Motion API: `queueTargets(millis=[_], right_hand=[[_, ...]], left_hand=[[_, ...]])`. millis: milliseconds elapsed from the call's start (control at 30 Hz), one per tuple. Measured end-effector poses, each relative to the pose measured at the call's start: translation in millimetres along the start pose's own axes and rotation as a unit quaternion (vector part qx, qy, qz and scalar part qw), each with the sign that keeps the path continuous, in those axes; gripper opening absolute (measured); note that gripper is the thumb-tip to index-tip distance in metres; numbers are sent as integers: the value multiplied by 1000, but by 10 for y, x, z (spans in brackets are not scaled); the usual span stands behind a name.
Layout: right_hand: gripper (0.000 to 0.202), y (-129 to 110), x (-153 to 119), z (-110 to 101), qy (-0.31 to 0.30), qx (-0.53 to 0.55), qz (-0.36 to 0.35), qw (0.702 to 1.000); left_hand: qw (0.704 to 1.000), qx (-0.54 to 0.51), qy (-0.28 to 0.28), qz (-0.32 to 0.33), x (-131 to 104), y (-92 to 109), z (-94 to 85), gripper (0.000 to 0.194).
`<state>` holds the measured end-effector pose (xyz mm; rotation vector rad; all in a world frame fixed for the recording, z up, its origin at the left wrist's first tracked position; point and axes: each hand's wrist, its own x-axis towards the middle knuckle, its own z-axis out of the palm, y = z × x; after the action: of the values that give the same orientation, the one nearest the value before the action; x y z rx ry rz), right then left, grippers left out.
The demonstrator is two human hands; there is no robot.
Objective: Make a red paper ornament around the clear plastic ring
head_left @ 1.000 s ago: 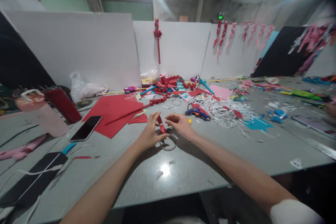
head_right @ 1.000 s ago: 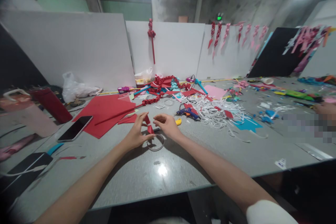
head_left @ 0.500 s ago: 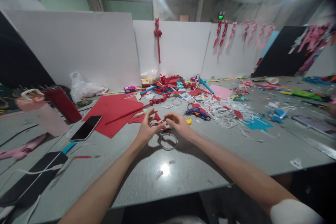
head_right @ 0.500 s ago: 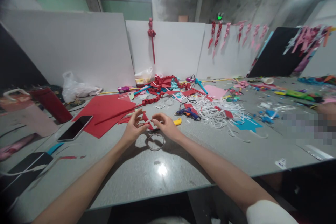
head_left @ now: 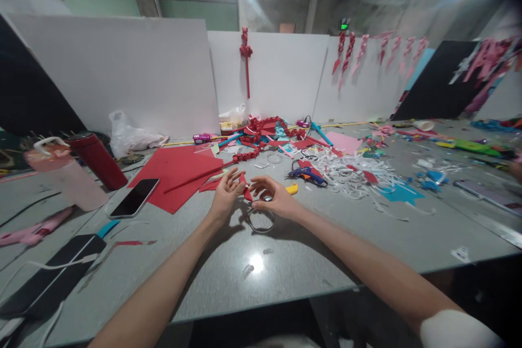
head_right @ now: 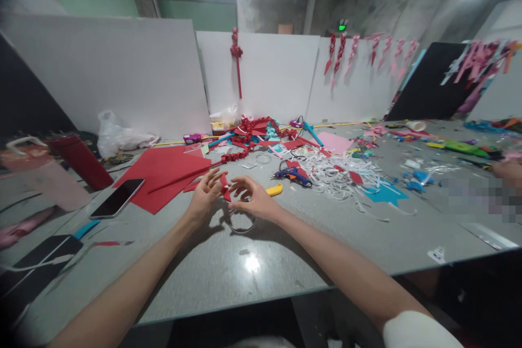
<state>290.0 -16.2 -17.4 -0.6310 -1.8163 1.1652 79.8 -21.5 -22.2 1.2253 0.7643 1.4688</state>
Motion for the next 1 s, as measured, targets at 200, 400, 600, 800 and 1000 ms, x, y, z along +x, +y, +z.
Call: queueTargets(millis=[200, 400, 600, 800, 1000], right_hand=[[57, 55, -9, 59, 2, 1, 10, 1000], [51, 19, -24, 87, 25, 1, 6, 1000], [54, -8, -29, 78, 39, -14, 8, 999], [75, 14, -16, 80, 82, -40, -13, 996], [89, 56, -14, 63, 53, -49, -48, 996]], left_hand=[[1000, 5, 2, -5, -6, -27, 9, 81], [999, 33, -8, 3, -18, -36, 18, 79], [998, 62, -23, 13, -1, -77, -1, 79], [997, 55, -57, 4, -16, -59, 13, 81], [997, 27, -69, -11, -15, -102, 4, 92]])
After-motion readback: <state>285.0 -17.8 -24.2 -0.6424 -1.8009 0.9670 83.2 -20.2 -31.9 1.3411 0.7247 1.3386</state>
